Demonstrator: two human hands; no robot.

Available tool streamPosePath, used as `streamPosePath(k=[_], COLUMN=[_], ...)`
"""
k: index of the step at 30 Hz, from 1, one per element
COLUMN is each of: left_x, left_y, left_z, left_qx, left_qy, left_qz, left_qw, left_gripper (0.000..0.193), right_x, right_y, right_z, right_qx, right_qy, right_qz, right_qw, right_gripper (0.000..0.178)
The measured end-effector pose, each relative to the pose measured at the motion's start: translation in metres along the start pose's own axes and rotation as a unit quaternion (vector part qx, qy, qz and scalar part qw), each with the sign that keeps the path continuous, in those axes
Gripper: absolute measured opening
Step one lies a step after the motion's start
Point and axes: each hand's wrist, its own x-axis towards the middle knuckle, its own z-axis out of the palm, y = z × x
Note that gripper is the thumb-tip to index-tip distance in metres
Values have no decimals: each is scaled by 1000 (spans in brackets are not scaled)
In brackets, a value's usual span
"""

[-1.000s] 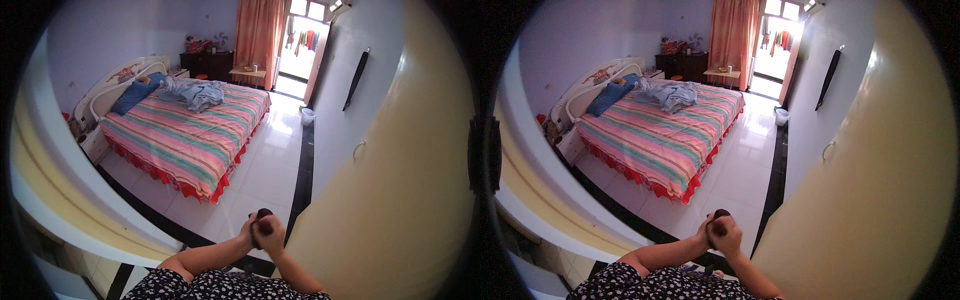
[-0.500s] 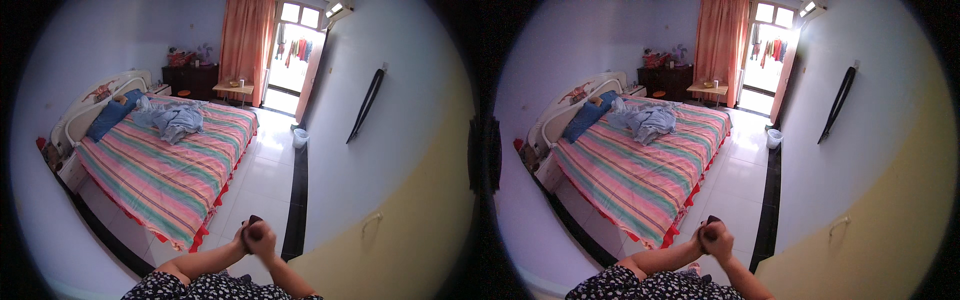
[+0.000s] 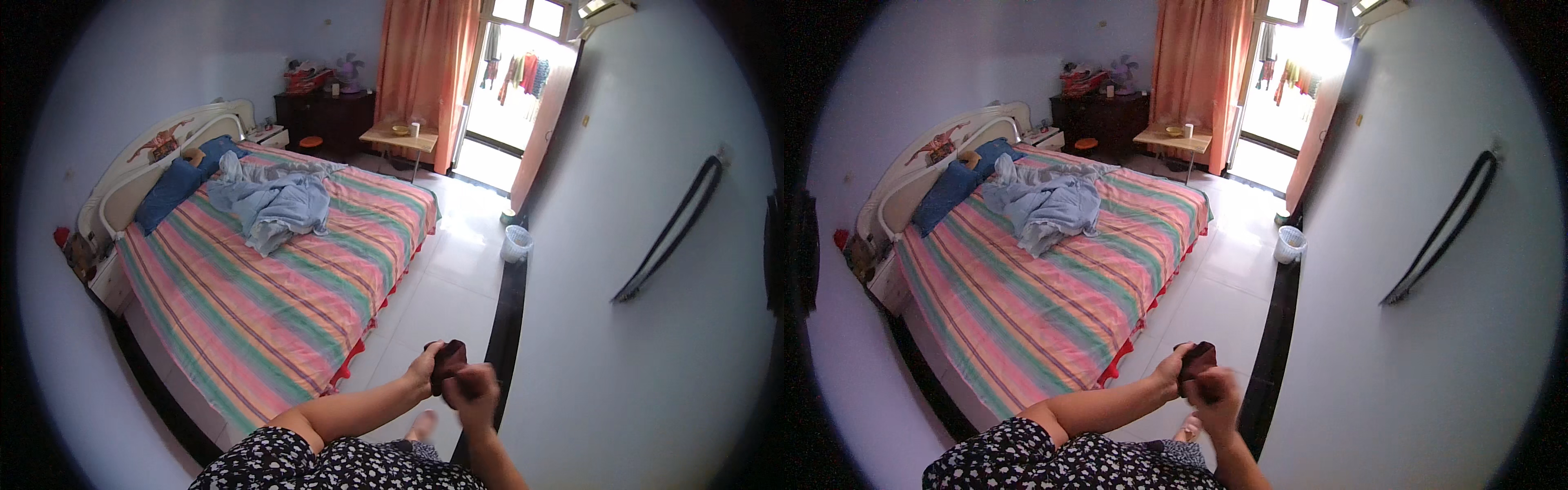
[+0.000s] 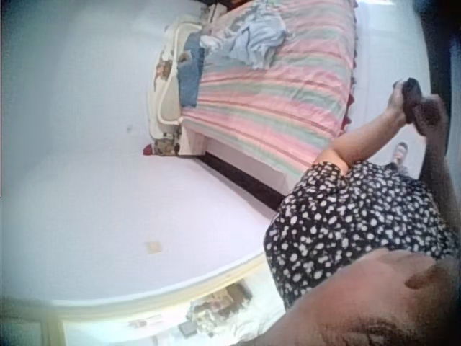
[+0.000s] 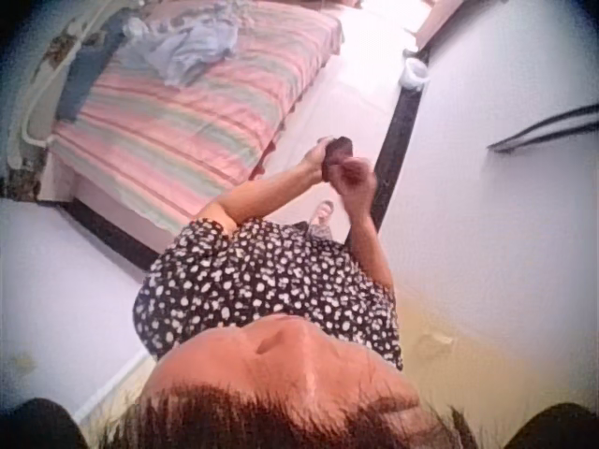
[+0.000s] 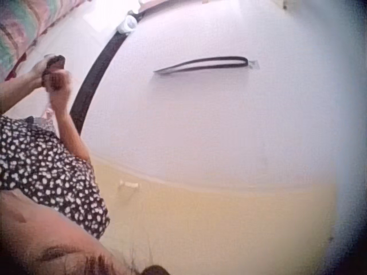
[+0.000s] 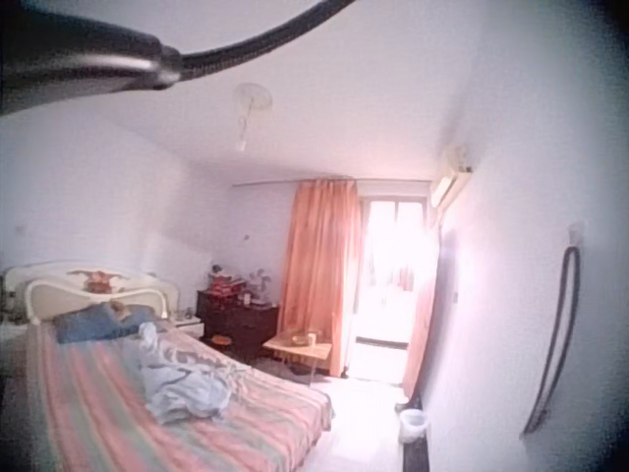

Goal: The person cleans the kitchen sink, stove, and countertops using a cloth and sponge. They wipe the surfaces thoroughly, moving items like bottles and pots aside to reach the areas underneath. The person then walks to a bedroom, picks up a bowl from a table, and returns to the living room.

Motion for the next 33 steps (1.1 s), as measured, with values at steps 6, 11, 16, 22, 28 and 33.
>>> streamPosePath(k=[6, 11, 16, 22, 28, 33], left_x=[156, 233, 349, 465, 578, 676], left_y=[26, 83, 166, 250, 388, 415], left_z=[60, 105, 73, 124, 164, 171], left_qx=[4, -42, -83, 27, 88, -34], left_qy=[38, -54, -115, -41, 77, 12], left_qz=[89, 77, -17, 59, 73, 25], left_qw=[995, 995, 990, 997, 990, 999], left_gripper=[27, 28, 32, 32, 34, 29], right_x=[178, 275, 355, 521, 642, 731], right_y=[112, 144, 199, 350, 347, 405], right_z=[-33, -51, -24, -55, -20, 6], right_qx=[-125, -78, -81, 4, 23, -119], right_qy=[108, -3, -111, 55, 49, 3], right_qz=[53, -29, -133, 86, 60, -49], right_qw=[985, 997, 981, 995, 997, 992], right_gripper=[24, 25, 27, 21, 25, 22])
